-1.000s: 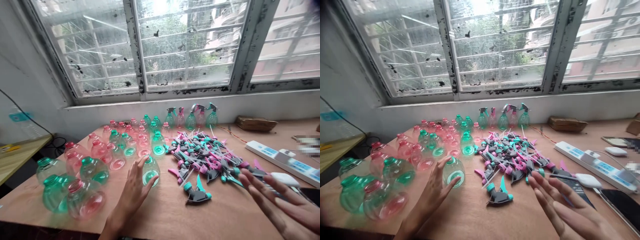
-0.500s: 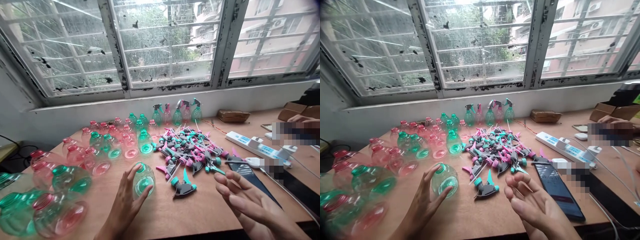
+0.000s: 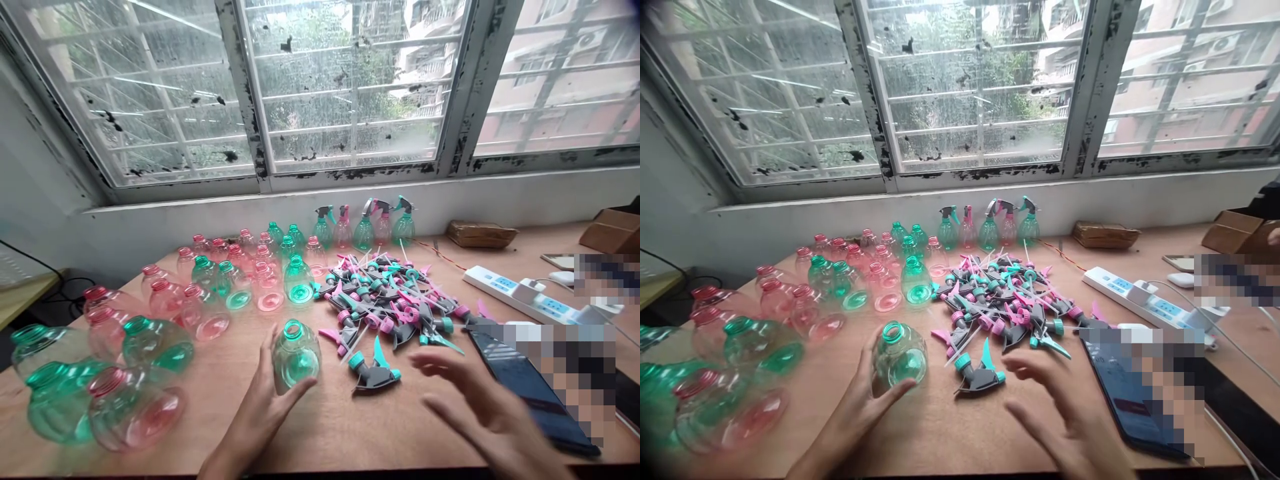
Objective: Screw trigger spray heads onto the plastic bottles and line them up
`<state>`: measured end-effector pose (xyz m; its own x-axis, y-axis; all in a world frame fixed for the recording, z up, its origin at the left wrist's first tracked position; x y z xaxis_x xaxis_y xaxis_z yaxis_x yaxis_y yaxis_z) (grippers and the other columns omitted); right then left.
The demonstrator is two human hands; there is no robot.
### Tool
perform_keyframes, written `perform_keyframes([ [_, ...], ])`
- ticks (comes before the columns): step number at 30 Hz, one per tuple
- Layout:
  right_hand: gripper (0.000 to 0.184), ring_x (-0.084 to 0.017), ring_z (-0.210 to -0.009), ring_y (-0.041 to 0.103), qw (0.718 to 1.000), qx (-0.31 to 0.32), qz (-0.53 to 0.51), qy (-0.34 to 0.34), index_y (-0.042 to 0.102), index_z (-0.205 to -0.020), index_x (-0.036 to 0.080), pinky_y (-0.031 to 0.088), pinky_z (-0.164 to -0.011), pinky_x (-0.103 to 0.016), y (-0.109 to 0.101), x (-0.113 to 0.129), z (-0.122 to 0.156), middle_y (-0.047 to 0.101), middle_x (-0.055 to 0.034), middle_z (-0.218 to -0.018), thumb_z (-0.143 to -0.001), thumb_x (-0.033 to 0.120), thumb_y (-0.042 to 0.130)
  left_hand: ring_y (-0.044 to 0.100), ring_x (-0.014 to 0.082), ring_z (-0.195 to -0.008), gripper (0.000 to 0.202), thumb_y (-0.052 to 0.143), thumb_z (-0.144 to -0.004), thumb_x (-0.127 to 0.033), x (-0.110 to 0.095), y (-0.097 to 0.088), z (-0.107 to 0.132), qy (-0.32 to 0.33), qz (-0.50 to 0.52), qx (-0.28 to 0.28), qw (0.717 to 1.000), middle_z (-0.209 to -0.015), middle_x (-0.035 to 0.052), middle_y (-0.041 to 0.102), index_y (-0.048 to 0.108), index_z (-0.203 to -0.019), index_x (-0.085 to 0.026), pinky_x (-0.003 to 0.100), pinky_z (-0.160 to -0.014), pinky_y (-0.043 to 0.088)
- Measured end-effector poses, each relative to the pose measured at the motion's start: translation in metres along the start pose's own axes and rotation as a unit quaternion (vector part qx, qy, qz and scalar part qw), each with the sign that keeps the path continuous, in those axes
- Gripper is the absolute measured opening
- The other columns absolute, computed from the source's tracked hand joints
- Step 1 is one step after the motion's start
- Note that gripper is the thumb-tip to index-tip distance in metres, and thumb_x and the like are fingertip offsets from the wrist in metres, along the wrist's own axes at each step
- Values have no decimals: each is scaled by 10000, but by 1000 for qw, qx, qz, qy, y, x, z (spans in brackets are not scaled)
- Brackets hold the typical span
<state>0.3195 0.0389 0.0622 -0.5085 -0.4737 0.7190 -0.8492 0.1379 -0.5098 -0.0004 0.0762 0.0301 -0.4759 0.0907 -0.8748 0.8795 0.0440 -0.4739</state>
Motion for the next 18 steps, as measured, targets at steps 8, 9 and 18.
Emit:
perform_keyframes([
  [8, 395, -410, -1327, 640, 960, 174, 199, -91, 622, -1358, 199, 402, -1156, -757, 92, -14, -14, 724, -170, -1402, -972, 272, 667, 450, 341, -1488, 817, 821, -785, -436, 0, 5, 10, 10, -2, 80, 997, -1530, 129, 514, 341, -1425, -273, 541, -1279, 322],
  [9, 363, -405, -1302, 659, 961, 186, 186, -81, 647, -1306, 208, 378, -1167, -766, 89, -14, -14, 750, -158, -1359, -971, 343, 679, 464, 350, -1472, 825, 843, -760, -441, -1, 3, 11, 17, 2, 86, 996, -1509, 113, 529, 367, -1417, -292, 546, -1266, 338],
  [18, 247, -315, -1069, 752, 990, -80, -94, 60, 681, -1186, 311, 655, -869, -424, 38, -52, 14, 793, -67, -1122, -965, 337, 574, 420, 337, -1464, 773, 828, -783, -474, -9, -11, 14, 79, -50, 9, 996, -1476, 47, 418, 396, -1420, -415, 619, -1247, 335],
])
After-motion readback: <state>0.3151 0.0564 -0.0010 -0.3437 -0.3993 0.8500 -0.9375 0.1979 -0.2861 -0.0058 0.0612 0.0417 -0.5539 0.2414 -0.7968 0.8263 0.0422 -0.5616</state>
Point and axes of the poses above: each hand's wrist, its own z-axis away from the middle knuckle, its own y-axis out of the palm, x = y × z, the point moved 7 cm from there along -z, towards the middle knuckle
